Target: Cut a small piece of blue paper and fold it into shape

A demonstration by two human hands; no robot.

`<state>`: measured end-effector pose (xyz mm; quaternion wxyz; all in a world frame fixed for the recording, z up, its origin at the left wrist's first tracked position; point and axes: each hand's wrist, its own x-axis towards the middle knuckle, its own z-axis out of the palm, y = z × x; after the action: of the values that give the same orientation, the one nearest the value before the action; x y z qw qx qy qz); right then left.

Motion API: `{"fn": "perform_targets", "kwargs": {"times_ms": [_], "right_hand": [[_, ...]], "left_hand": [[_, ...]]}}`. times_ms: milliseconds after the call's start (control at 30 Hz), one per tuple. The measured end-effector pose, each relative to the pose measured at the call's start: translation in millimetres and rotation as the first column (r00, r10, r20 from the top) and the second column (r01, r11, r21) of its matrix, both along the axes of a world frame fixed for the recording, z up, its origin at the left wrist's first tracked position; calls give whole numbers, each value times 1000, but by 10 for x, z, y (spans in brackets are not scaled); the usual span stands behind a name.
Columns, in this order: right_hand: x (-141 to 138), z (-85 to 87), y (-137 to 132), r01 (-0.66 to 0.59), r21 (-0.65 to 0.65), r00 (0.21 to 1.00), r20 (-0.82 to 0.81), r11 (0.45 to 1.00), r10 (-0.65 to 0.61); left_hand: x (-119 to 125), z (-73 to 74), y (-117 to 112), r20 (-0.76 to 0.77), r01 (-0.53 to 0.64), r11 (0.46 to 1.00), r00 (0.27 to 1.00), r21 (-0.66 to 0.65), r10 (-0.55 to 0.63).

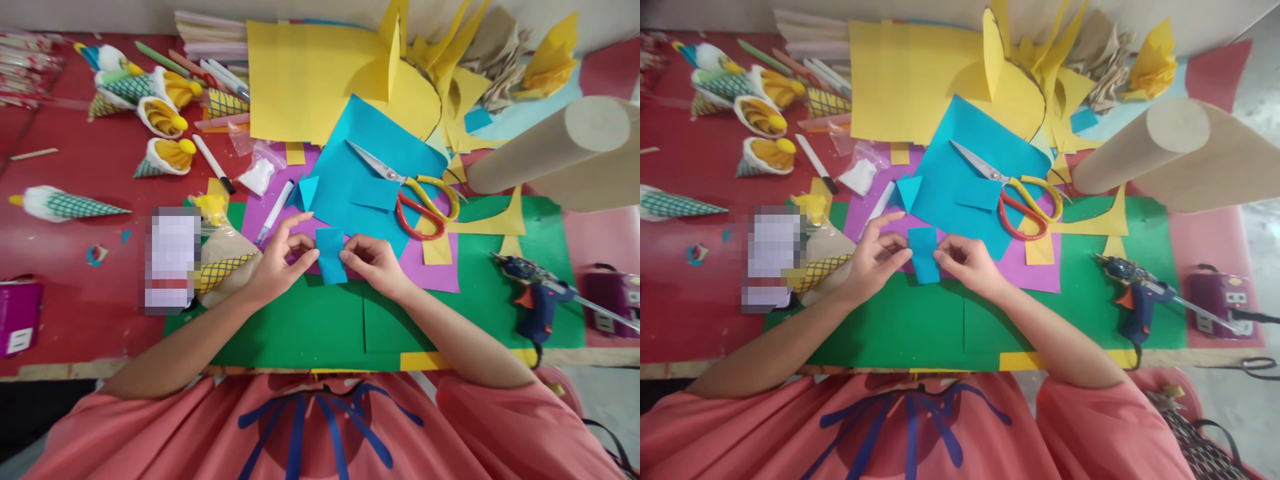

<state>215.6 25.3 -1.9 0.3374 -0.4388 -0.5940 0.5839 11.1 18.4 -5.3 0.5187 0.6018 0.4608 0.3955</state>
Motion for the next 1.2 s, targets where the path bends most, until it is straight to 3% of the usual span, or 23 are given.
{"fn": "perform_targets", "kwargs": {"times_ms": [833, 1200], "right_hand": [[0, 16, 0, -80, 80, 995, 60, 994, 76], [1, 20, 4, -120, 88, 989, 96, 989, 111]], "left_hand": [[-14, -62, 33, 55, -37, 999, 998, 38, 35], [-34, -80, 26, -15, -81, 993, 996, 86, 83]]}}
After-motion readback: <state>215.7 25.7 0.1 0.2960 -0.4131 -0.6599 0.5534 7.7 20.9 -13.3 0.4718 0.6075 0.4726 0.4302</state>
